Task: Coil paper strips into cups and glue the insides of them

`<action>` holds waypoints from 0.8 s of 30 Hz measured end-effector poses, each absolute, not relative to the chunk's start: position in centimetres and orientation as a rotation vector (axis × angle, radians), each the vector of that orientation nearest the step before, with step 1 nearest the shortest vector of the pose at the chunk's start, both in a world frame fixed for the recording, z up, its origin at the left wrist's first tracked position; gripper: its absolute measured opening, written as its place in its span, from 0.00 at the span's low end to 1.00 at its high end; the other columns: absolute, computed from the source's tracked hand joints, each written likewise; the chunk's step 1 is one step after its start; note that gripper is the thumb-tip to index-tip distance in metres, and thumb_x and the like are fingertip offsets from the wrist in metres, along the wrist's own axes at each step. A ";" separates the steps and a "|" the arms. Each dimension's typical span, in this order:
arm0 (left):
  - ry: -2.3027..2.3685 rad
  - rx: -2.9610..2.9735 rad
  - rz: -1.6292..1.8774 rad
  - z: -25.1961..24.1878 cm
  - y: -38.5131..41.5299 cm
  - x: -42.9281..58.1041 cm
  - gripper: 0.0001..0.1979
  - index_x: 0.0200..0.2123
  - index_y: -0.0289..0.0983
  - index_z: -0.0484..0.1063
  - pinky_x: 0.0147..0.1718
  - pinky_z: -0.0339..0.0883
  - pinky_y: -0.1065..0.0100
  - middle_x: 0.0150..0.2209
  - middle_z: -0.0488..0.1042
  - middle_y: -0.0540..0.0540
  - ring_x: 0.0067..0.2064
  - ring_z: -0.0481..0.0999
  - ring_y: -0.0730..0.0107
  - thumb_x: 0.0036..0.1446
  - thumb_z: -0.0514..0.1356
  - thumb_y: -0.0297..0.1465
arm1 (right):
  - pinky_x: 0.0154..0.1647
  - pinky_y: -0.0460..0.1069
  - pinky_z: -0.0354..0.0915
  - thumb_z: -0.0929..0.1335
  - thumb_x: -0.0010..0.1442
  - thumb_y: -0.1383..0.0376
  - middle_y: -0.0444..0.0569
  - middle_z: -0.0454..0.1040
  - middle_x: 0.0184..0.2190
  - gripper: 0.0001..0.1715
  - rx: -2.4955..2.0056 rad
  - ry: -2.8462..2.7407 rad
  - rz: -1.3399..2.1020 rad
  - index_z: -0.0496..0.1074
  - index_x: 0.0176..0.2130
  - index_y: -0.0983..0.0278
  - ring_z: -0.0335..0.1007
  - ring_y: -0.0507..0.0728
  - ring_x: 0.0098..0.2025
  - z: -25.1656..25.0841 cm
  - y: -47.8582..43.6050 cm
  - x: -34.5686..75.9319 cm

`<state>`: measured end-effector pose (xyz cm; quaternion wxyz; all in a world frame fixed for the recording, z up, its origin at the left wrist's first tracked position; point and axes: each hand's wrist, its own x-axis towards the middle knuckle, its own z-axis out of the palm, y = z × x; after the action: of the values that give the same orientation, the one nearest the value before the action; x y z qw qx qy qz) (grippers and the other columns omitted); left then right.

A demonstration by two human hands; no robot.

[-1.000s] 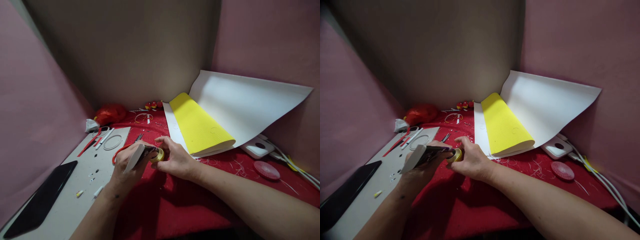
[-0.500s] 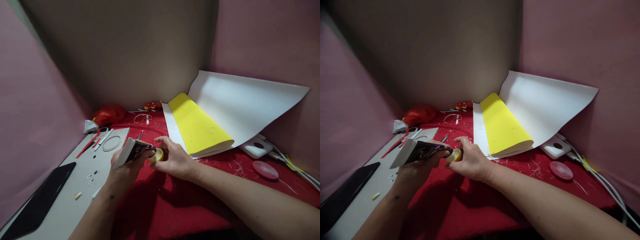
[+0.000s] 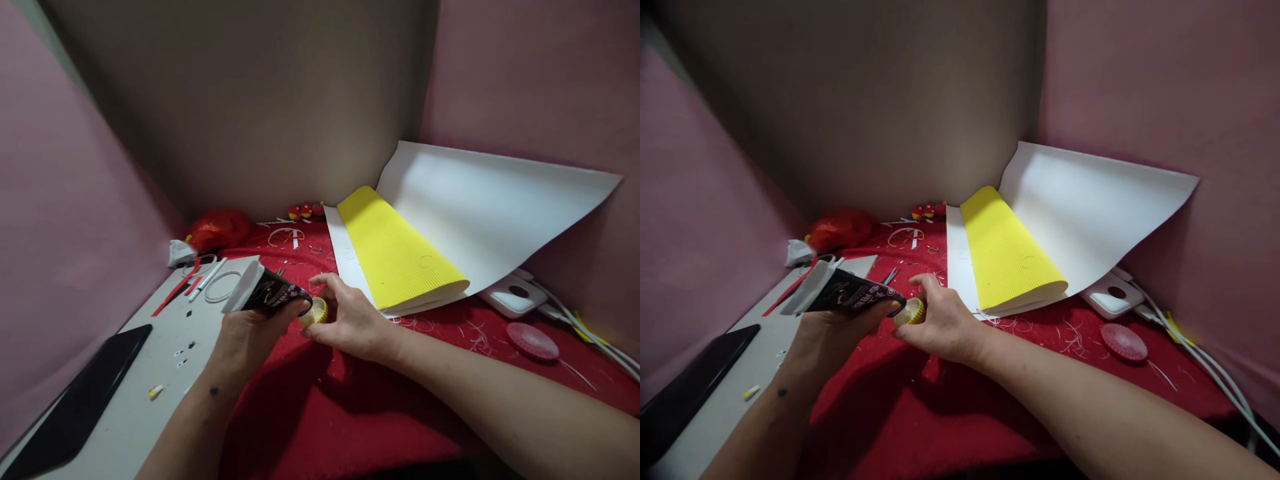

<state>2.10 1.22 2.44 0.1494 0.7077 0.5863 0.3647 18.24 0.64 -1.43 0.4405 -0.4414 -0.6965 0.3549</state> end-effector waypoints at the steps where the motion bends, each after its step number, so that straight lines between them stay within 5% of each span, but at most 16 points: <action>1: 1.644 2.043 1.061 2.5 1.2 2.1 0.14 0.14 0.39 0.68 0.16 0.59 0.73 0.13 0.67 0.54 0.18 0.66 0.73 0.42 0.64 0.39 | 0.29 0.47 0.60 0.70 0.44 0.66 0.41 0.67 0.27 0.32 -1.100 -1.726 0.887 0.59 0.48 0.64 0.63 0.52 0.28 -1.4 0.6 18.2; 14: 1.553 2.058 1.094 1.7 1.3 1.9 0.17 0.13 0.38 0.66 0.20 0.61 0.73 0.14 0.67 0.54 0.20 0.67 0.74 0.47 0.61 0.39 | 0.28 0.47 0.60 0.70 0.44 0.66 0.41 0.67 0.26 0.32 -1.089 -1.719 0.891 0.59 0.49 0.64 0.64 0.51 0.27 -1.4 0.6 18.1; 24: 1.418 2.108 1.272 2.0 1.2 2.0 0.05 0.25 0.40 0.72 0.23 0.62 0.74 0.21 0.70 0.54 0.23 0.69 0.74 0.48 0.62 0.34 | 0.32 0.48 0.61 0.70 0.44 0.66 0.43 0.69 0.28 0.33 -1.122 -1.725 0.887 0.59 0.50 0.65 0.66 0.53 0.29 -1.3 0.7 18.2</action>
<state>2.01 1.18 1.98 0.1495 0.7337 0.4935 0.4425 18.21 0.72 -1.32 0.4353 -0.4508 -0.6930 0.3565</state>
